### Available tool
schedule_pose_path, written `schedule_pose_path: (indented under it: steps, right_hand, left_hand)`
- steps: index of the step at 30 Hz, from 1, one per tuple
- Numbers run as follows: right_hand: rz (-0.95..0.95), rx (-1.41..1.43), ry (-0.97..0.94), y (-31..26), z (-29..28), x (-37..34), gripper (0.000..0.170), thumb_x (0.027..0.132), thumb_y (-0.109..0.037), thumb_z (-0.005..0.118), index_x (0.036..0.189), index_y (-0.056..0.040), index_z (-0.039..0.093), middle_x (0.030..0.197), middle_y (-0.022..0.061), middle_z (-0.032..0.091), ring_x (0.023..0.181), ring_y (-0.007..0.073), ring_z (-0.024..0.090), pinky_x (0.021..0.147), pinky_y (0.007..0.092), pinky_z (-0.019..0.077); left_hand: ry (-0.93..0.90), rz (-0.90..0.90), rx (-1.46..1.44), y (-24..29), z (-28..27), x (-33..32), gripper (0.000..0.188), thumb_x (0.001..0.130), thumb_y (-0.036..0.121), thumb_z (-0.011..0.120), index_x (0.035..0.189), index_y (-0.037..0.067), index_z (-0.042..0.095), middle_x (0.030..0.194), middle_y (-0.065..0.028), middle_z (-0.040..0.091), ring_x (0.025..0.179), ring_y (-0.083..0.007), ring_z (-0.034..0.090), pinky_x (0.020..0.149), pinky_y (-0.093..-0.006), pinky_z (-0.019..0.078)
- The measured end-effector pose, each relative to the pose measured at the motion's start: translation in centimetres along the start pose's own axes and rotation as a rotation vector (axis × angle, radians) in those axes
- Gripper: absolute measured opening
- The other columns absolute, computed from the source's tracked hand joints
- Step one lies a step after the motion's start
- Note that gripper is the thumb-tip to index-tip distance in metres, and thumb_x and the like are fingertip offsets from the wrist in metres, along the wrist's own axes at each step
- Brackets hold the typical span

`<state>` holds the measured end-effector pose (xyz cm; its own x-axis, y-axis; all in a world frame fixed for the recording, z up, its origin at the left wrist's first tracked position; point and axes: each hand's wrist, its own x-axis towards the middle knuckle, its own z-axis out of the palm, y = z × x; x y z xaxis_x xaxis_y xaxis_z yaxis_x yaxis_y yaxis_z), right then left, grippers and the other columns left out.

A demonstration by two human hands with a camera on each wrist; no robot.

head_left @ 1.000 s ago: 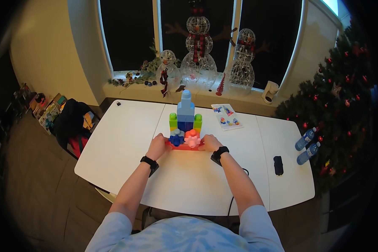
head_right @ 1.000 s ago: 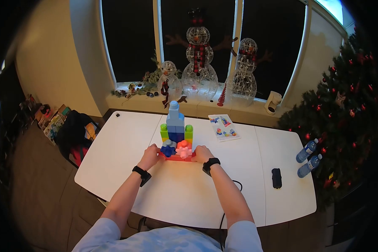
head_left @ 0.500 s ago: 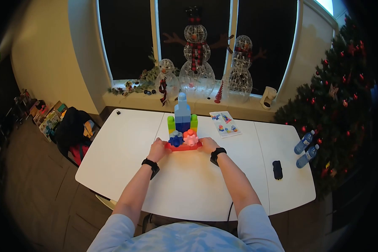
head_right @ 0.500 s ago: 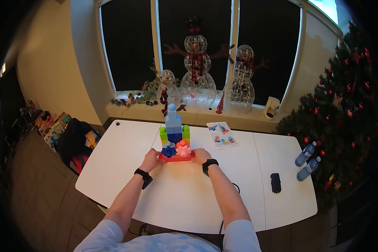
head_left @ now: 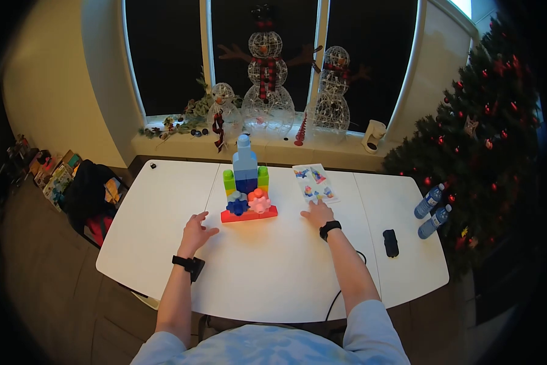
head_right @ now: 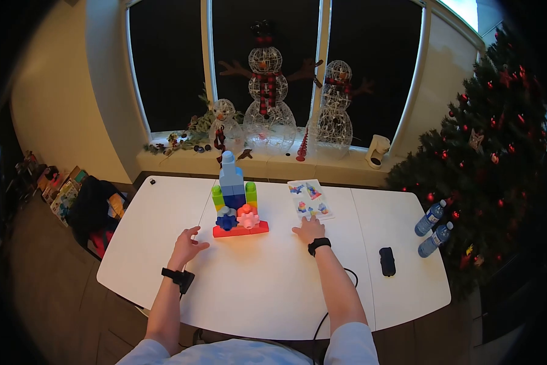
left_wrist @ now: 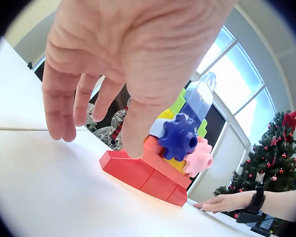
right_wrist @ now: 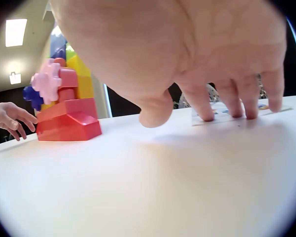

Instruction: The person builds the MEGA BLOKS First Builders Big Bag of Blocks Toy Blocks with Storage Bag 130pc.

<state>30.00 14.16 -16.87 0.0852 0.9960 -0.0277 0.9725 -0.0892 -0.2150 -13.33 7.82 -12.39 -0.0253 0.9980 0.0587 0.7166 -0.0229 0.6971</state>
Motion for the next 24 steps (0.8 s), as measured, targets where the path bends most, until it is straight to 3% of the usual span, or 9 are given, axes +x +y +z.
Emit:
schedule_pose_path:
  steps: [3, 4, 7, 9, 11, 14, 17, 20, 24]
  right_hand:
    - [0.032, -0.073, 0.071, -1.9, 0.8, -3.8, 0.077, 0.087, -0.060, 0.072, 0.132, 0.0005, 0.060, 0.144, 0.0256, 0.051, 0.135, 0.0389, 0.050, 0.102, 0.0532, 0.0508]
    - [0.028, -0.104, 0.155, -2.3, 1.4, -4.6, 0.077, 0.084, -0.059, 0.075, 0.128, 0.0030, 0.062, 0.133, 0.0222, 0.056, 0.126, 0.0373, 0.053, 0.097, 0.0503, 0.0533]
    - [0.042, -0.080, 0.169, -3.0, 1.5, -5.6, 0.076, 0.083, -0.058, 0.077, 0.126, 0.0034, 0.062, 0.127, 0.0202, 0.056, 0.124, 0.0366, 0.054, 0.095, 0.0491, 0.0546]
    - [0.034, -0.078, 0.173, -2.7, 1.5, -5.7, 0.075, 0.084, -0.057, 0.077, 0.126, 0.0032, 0.063, 0.126, 0.0200, 0.056, 0.124, 0.0367, 0.053, 0.095, 0.0490, 0.0547]
    - [0.021, -0.077, 0.182, -2.4, 1.2, -5.9, 0.073, 0.084, -0.055, 0.076, 0.126, 0.0030, 0.063, 0.124, 0.0199, 0.056, 0.124, 0.0369, 0.053, 0.095, 0.0490, 0.0548]
    - [-0.004, -0.039, 0.120, -2.0, 0.2, -6.5, 0.071, 0.086, -0.053, 0.076, 0.132, -0.0005, 0.062, 0.131, 0.0236, 0.054, 0.128, 0.0411, 0.051, 0.099, 0.0502, 0.0536]
    - [-0.008, 0.028, 0.051, -0.5, -1.7, -8.0, 0.074, 0.088, -0.051, 0.074, 0.144, -0.0066, 0.056, 0.146, 0.0277, 0.048, 0.138, 0.0444, 0.045, 0.105, 0.0523, 0.0497]
    - [0.071, 0.186, 0.226, 2.7, -5.4, -8.9, 0.084, 0.089, -0.055, 0.074, 0.154, -0.0092, 0.046, 0.158, 0.0292, 0.039, 0.147, 0.0425, 0.038, 0.112, 0.0548, 0.0439]
    - [0.418, 0.063, 0.441, 10.9, -8.9, -11.3, 0.082, 0.082, -0.044, 0.084, 0.145, -0.0044, 0.051, 0.144, 0.0282, 0.050, 0.136, 0.0437, 0.049, 0.103, 0.0544, 0.0512]
  left_hand:
    - [0.006, -0.023, -0.016, -0.5, -0.5, -1.6, 0.072, 0.076, 0.027, 0.089, 0.140, 0.007, 0.063, 0.125, -0.0147, 0.065, 0.094, -0.0236, 0.070, 0.086, -0.0373, 0.0596]
    - [0.012, -0.034, -0.046, -0.6, -0.6, -2.1, 0.065, 0.076, 0.027, 0.089, 0.133, 0.006, 0.066, 0.124, -0.0145, 0.065, 0.094, -0.0233, 0.070, 0.085, -0.0370, 0.0594]
    - [0.008, -0.034, -0.057, -0.6, -0.8, -3.2, 0.048, 0.078, 0.024, 0.088, 0.118, 0.003, 0.072, 0.118, -0.0142, 0.068, 0.094, -0.0227, 0.071, 0.082, -0.0359, 0.0590]
    - [-0.001, -0.022, -0.038, -1.1, -0.7, -3.7, 0.037, 0.080, 0.021, 0.087, 0.110, 0.002, 0.075, 0.113, -0.0140, 0.070, 0.093, -0.0224, 0.071, 0.081, -0.0349, 0.0587]
    - [-0.014, -0.037, -0.085, -1.7, -0.5, -3.8, 0.025, 0.083, 0.020, 0.084, 0.094, -0.001, 0.074, 0.095, -0.0112, 0.073, 0.086, -0.0203, 0.071, 0.078, -0.0329, 0.0568]
    - [0.067, -0.073, -0.091, -2.3, 0.0, -4.3, 0.021, 0.086, 0.017, 0.080, 0.088, -0.001, 0.072, 0.085, -0.0089, 0.073, 0.081, -0.0185, 0.070, 0.075, -0.0317, 0.0557]
    - [0.038, 0.007, -0.180, -3.7, -0.3, -4.1, 0.017, 0.089, 0.015, 0.075, 0.088, -0.001, 0.070, 0.088, -0.0090, 0.073, 0.080, -0.0180, 0.070, 0.075, -0.0320, 0.0560]
    - [0.042, 0.063, -0.193, -4.9, -1.3, -4.4, 0.013, 0.090, 0.010, 0.071, 0.097, -0.001, 0.069, 0.092, -0.0105, 0.074, 0.084, -0.0210, 0.073, 0.075, -0.0338, 0.0570]
    - [0.075, 0.037, -0.232, -4.5, -3.2, -5.2, 0.015, 0.089, 0.007, 0.070, 0.103, 0.001, 0.070, 0.098, -0.0109, 0.075, 0.089, -0.0236, 0.074, 0.076, -0.0352, 0.0577]
